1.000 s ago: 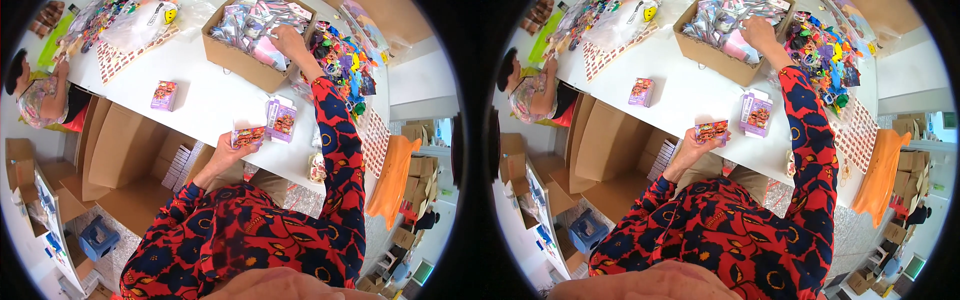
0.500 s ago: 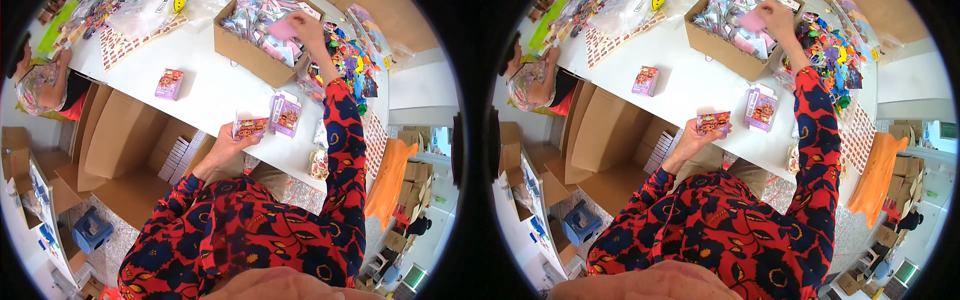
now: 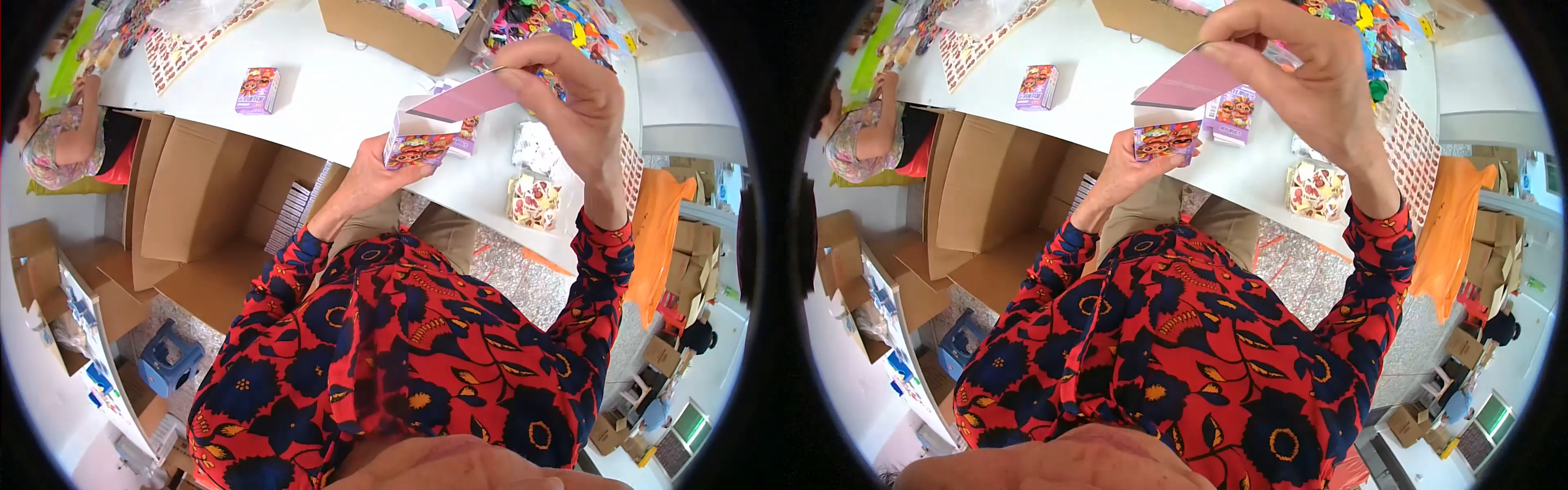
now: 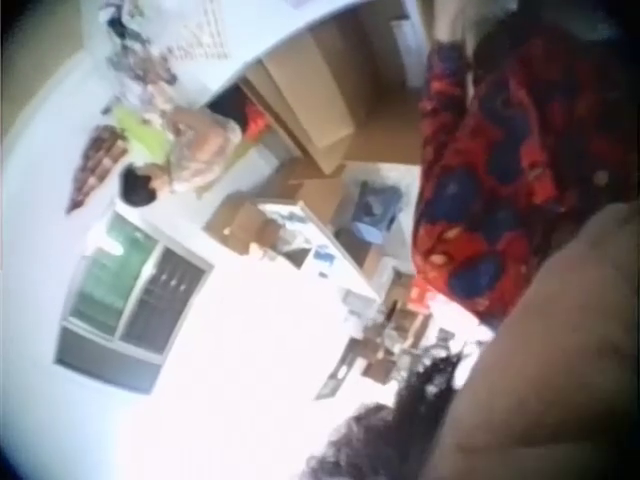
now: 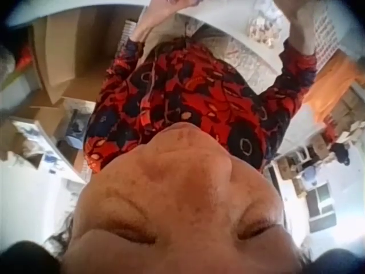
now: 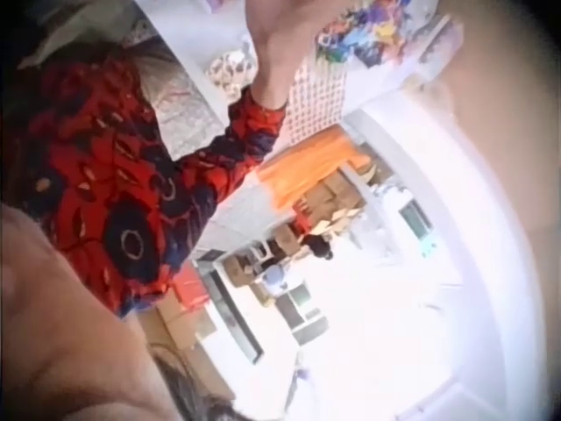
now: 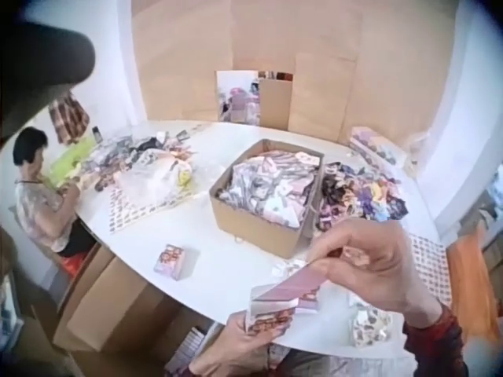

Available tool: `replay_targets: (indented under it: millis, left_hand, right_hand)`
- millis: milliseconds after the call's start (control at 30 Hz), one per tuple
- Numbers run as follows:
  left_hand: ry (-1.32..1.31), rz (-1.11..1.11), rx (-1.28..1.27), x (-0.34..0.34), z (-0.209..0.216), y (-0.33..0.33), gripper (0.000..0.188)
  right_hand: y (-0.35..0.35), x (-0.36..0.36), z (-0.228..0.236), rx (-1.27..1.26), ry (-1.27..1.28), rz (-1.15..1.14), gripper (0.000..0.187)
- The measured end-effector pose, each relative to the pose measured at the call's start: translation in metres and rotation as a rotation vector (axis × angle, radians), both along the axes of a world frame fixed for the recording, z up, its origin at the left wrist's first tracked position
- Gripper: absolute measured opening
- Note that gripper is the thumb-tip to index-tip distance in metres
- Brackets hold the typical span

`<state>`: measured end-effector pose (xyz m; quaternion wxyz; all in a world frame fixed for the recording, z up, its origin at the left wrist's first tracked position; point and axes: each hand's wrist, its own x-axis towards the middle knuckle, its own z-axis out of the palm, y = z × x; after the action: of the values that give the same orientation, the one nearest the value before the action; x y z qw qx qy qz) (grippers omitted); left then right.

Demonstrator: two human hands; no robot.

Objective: Manually placing small toy components or cards into individual paper packets for production.

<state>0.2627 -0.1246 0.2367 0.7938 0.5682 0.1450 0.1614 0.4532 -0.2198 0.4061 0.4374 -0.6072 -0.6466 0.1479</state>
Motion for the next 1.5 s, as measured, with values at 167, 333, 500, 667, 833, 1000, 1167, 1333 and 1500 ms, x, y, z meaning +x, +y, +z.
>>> replay_targets:
  millis: [167, 333, 500, 667, 833, 1000, 1167, 1333, 1500]
  left_hand:
    - [-0.010, -0.016, 0.136, -0.003, 0.003, -0.011, 0.037]
    - [-0.004, 0.006, 0.222, -0.004, 0.007, -0.016, 0.034]
    - [0.027, 0.014, 0.324, 0.002, 0.025, -0.018, 0.030]
    - [0.002, 0.044, 0.258, 0.005, 0.020, -0.021, 0.025]
    - [0.059, 0.008, 0.145, 0.000, 0.018, -0.017, 0.031]
    - [-0.030, 0.041, -0.042, 0.005, 0.014, -0.013, 0.033]
    - [0.030, 0.013, 0.041, 0.009, 0.008, -0.009, 0.033]
    - [0.083, -0.031, 0.042, 0.016, 0.006, -0.014, 0.035]
    - [0.106, -0.060, 0.051, 0.017, 0.000, -0.013, 0.037]
  right_hand:
    - [-0.015, -0.018, 0.001, 0.026, -0.261, -0.076, 0.008]
    - [-0.020, -0.020, -0.003, 0.203, -0.384, 0.018, 0.008]
    - [-0.016, -0.023, -0.028, 0.259, -0.356, 0.093, 0.011]
    - [-0.010, -0.026, -0.058, 0.340, -0.252, 0.025, 0.011]
    - [-0.016, -0.029, -0.070, 0.339, -0.479, -0.111, 0.019]
    - [-0.021, -0.013, -0.086, 0.229, -0.359, -0.064, 0.026]
    - [-0.018, 0.089, -0.121, 0.102, -0.192, -0.427, 0.023]
    - [-0.040, 0.199, -0.167, -0.238, -0.486, -0.611, 0.023]
    - [-0.020, 0.203, -0.159, -0.576, -0.527, -0.606, 0.017]
